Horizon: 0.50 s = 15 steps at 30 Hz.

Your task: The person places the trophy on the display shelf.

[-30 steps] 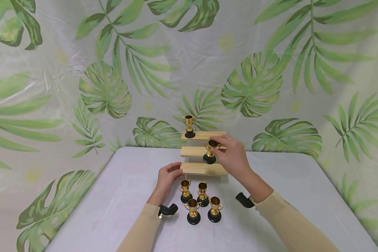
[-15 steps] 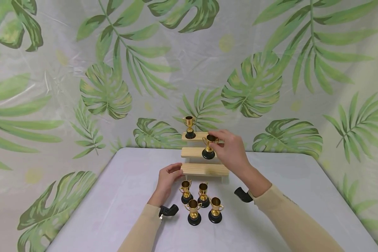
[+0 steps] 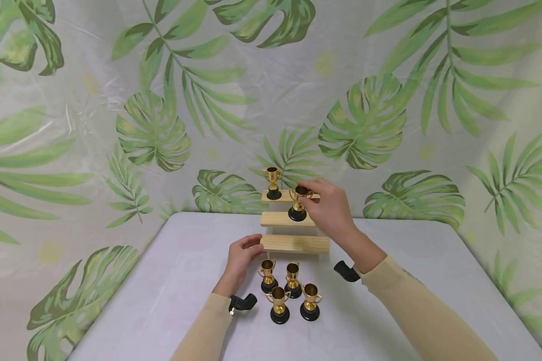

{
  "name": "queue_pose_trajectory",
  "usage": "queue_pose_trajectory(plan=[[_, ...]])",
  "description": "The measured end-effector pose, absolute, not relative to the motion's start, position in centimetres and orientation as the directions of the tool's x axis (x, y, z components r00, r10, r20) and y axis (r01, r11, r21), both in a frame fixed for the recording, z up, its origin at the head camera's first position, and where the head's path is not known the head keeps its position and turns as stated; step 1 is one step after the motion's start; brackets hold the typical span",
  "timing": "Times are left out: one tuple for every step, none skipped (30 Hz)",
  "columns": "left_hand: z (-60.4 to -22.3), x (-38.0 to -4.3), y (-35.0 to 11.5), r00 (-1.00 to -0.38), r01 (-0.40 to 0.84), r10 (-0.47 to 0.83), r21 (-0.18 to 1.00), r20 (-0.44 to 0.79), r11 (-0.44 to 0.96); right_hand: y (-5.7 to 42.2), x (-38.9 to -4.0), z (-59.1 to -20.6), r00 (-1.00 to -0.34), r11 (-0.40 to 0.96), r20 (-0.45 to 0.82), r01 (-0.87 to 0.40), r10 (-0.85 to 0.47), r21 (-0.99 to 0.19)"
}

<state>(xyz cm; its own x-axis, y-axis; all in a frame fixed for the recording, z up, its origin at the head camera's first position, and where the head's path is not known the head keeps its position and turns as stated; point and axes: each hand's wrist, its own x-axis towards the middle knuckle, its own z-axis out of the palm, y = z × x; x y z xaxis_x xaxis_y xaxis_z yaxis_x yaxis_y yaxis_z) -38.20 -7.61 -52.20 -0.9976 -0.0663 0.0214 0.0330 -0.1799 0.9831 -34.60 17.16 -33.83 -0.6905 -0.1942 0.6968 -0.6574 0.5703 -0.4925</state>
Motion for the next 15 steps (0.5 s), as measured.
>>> queue_pose_trajectory(plan=[[-52.2, -38.2, -7.6, -0.998, 0.032, -0.065, 0.983, 0.02, -0.18, 17.1, -34.7, -33.7, -0.689, 0.572, 0.698, -0.658, -0.195, -0.49], [-52.2, -38.2, -7.6, -0.998, 0.032, -0.064, 0.983, 0.021, -0.181, 17.1, -34.8, -33.6, -0.689, 0.574, 0.698, -0.657, -0.195, -0.489], [-52.3, -38.3, -7.6, -0.998, 0.033, -0.063, 0.983, 0.022, -0.181, 17.0, -34.8, -33.5, -0.691, 0.575, 0.697, -0.656, -0.195, -0.489], [-52.3, -38.3, -7.6, -0.998, 0.034, -0.063, 0.983, 0.023, -0.182, 17.0, -34.9, -33.4, -0.693, 0.579, 0.694, -0.652, -0.195, -0.49], [-52.3, -38.3, -7.6, -0.998, 0.034, -0.062, 0.983, 0.023, -0.183, 17.0, -35.0, -33.3, -0.695, 0.581, 0.692, -0.65, -0.196, -0.489], [-52.3, -38.3, -7.6, -0.998, 0.035, -0.063, 0.982, 0.023, -0.183, 16.9, -35.1, -33.1, -0.698, 0.583, 0.689, -0.647, -0.195, -0.491], [-52.4, -38.3, -7.6, -0.998, 0.036, -0.063, 0.982, 0.024, -0.183, 16.9, -35.1, -33.0, -0.702, 0.584, 0.686, -0.644, -0.194, -0.494], [-52.4, -38.3, -7.6, -0.998, 0.036, -0.065, 0.982, 0.025, -0.184, 16.8, -35.2, -32.8, -0.704, 0.585, 0.683, -0.642, -0.194, -0.496], [-52.4, -38.4, -7.6, -0.998, 0.036, -0.066, 0.982, 0.024, -0.185, 16.8, -35.4, -32.7, -0.705, 0.587, 0.682, -0.64, -0.194, -0.496], [-52.4, -38.4, -7.6, -0.997, 0.037, -0.066, 0.982, 0.025, -0.186, 16.7, -35.5, -32.5, -0.706, 0.588, 0.681, -0.639, -0.194, -0.495], [-52.4, -38.4, -7.6, -0.997, 0.037, -0.067, 0.982, 0.025, -0.187, 16.7, -35.6, -32.4, -0.706, 0.588, 0.681, -0.639, -0.193, -0.496], [-52.5, -38.4, -7.6, -0.997, 0.038, -0.067, 0.982, 0.026, -0.187, 16.6, -35.7, -32.2, -0.707, 0.587, 0.681, -0.639, -0.192, -0.497], [-52.5, -38.4, -7.6, -0.997, 0.038, -0.067, 0.981, 0.026, -0.189, 16.6, -35.8, -32.1, -0.707, 0.587, 0.681, -0.639, -0.191, -0.498], [-52.5, -38.4, -7.6, -0.997, 0.038, -0.067, 0.981, 0.025, -0.191, 16.5, -35.9, -32.0, -0.706, 0.587, 0.682, -0.639, -0.19, -0.498], [-52.5, -38.4, -7.6, -0.997, 0.037, -0.066, 0.98, 0.025, -0.194, 16.5, -36.0, -31.9, -0.707, 0.585, 0.682, -0.638, -0.188, -0.501]])
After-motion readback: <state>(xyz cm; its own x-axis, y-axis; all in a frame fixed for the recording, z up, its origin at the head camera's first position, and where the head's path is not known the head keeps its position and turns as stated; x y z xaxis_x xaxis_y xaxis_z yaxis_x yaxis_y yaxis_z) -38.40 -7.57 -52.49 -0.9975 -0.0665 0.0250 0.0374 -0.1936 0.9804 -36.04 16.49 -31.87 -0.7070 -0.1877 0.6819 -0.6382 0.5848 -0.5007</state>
